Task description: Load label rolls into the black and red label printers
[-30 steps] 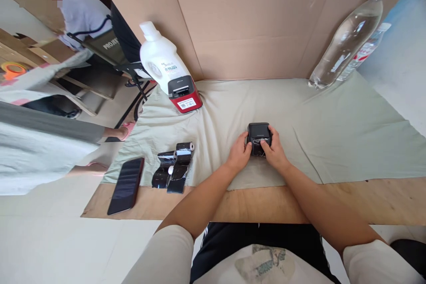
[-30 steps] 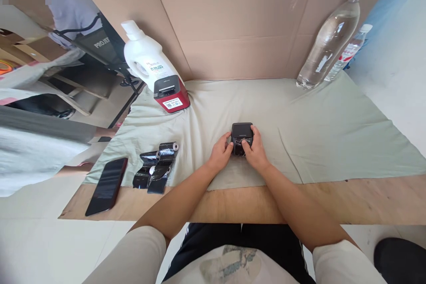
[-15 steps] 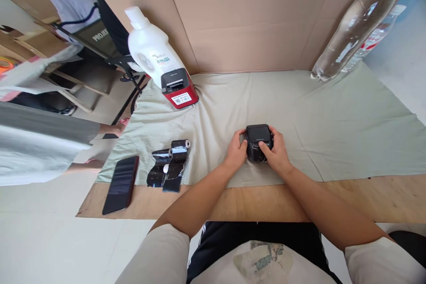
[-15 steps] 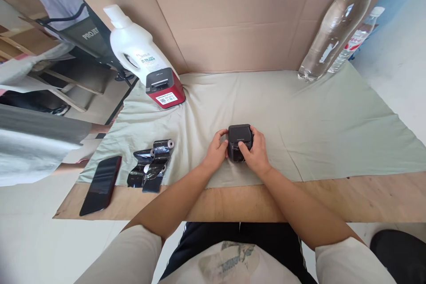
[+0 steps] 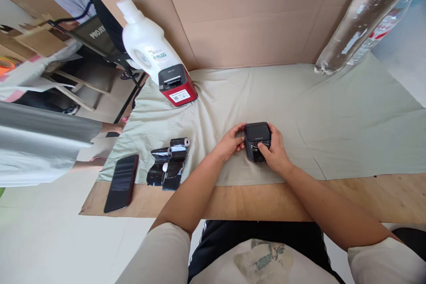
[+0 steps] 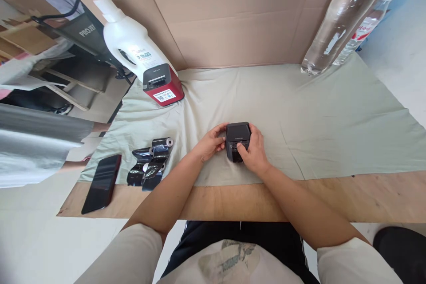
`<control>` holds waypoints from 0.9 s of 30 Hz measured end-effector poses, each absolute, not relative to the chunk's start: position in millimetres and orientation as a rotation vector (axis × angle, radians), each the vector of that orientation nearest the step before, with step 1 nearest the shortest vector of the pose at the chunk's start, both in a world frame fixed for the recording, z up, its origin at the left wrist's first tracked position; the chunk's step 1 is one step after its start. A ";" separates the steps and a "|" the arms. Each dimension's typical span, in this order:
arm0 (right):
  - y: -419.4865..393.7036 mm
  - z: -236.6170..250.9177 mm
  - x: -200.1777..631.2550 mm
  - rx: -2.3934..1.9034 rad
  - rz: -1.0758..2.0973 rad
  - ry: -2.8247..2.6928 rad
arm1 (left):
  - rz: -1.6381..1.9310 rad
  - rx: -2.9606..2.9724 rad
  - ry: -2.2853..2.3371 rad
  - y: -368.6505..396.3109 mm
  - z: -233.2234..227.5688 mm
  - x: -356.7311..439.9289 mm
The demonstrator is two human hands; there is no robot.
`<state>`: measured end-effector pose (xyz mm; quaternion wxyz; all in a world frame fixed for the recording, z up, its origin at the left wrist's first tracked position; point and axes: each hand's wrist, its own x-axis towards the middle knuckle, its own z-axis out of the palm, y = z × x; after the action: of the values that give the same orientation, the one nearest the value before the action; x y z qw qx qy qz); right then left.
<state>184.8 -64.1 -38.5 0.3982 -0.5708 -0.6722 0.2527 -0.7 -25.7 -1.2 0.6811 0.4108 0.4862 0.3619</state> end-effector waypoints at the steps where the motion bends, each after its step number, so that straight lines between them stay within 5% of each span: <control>1: -64.1 -40.2 184.6 -1.448 0.654 -1.702 | 0.802 0.935 1.092 -24.9 -1.1 -1.0; 16: -46.9 -37.2 193.3 -1.302 1.163 -1.220 | 0.880 0.975 1.212 -27.1 -4.0 3.9; 27: -44.7 -28.9 199.0 -1.261 0.656 -1.542 | 1.208 1.726 1.251 -41.4 -10.4 8.0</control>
<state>199.0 -44.7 -28.9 0.4987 -0.5211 -0.6374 0.2711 8.0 -41.4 -10.4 0.3388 0.6626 0.4805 0.4640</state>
